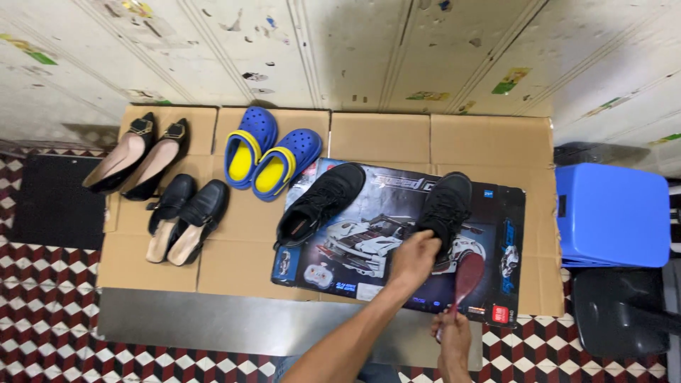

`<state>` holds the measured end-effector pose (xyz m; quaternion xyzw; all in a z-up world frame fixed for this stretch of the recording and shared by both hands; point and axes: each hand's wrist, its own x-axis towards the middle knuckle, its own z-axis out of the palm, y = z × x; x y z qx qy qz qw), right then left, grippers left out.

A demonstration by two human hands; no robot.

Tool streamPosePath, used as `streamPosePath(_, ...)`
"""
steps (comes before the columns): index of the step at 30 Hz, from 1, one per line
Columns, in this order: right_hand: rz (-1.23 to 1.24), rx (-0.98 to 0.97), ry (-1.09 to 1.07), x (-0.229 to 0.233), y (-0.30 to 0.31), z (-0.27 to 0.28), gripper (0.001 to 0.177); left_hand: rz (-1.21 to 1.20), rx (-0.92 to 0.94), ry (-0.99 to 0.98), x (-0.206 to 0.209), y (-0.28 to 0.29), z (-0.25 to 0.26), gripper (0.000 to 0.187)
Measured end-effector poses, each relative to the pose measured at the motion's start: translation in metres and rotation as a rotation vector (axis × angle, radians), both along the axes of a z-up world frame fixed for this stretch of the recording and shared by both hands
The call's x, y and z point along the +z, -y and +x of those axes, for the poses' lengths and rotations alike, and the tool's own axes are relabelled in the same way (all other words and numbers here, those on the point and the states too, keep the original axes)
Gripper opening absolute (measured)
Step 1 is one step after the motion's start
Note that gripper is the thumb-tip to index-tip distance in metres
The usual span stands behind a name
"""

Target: Cleaning black sneakers with a brush and tying the laces while organizing other footwear on a cardboard surface.

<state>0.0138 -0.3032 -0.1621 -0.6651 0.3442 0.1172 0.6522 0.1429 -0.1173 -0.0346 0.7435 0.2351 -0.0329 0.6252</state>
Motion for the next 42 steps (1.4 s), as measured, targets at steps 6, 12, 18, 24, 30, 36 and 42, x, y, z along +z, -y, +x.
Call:
streamPosePath(6, -0.019, -0.202, -0.156, 0.036, -0.014, -0.012, 0.025, 0.266, 0.509, 0.121, 0.039, -0.16, -0.078, 0.043)
streamPosePath(12, -0.175, -0.188, -0.094, 0.091, -0.051, -0.056, 0.051, 0.201, 0.204, -0.422, -0.146, -0.251, -0.01, 0.087)
streamPosePath(18, -0.112, -0.127, -0.086, 0.155, -0.12, -0.095, 0.033, -0.725, 0.498, -0.302, -0.117, -0.258, 0.024, 0.096)
streamPosePath(24, -0.412, 0.317, 0.327, 0.193, -0.157, -0.095, 0.032, -0.61, 0.505, -0.404, -0.063, -0.215, -0.04, 0.083)
streamPosePath(30, -0.329, 0.32, 0.126, 0.189, -0.175, -0.039, 0.033, -0.829, 0.401, -0.381, -0.094, -0.204, -0.093, 0.061)
streamPosePath(36, -0.829, 0.563, 0.589, 0.207, -0.222, 0.003, 0.035, -1.167, 0.328, -0.328, -0.058, -0.209, -0.099, 0.055)
streamPosePath(42, -1.207, 0.867, 0.133, 0.168, -0.199, 0.07, 0.041, -1.293, 0.293, -0.273, -0.058, -0.218, -0.106, 0.059)
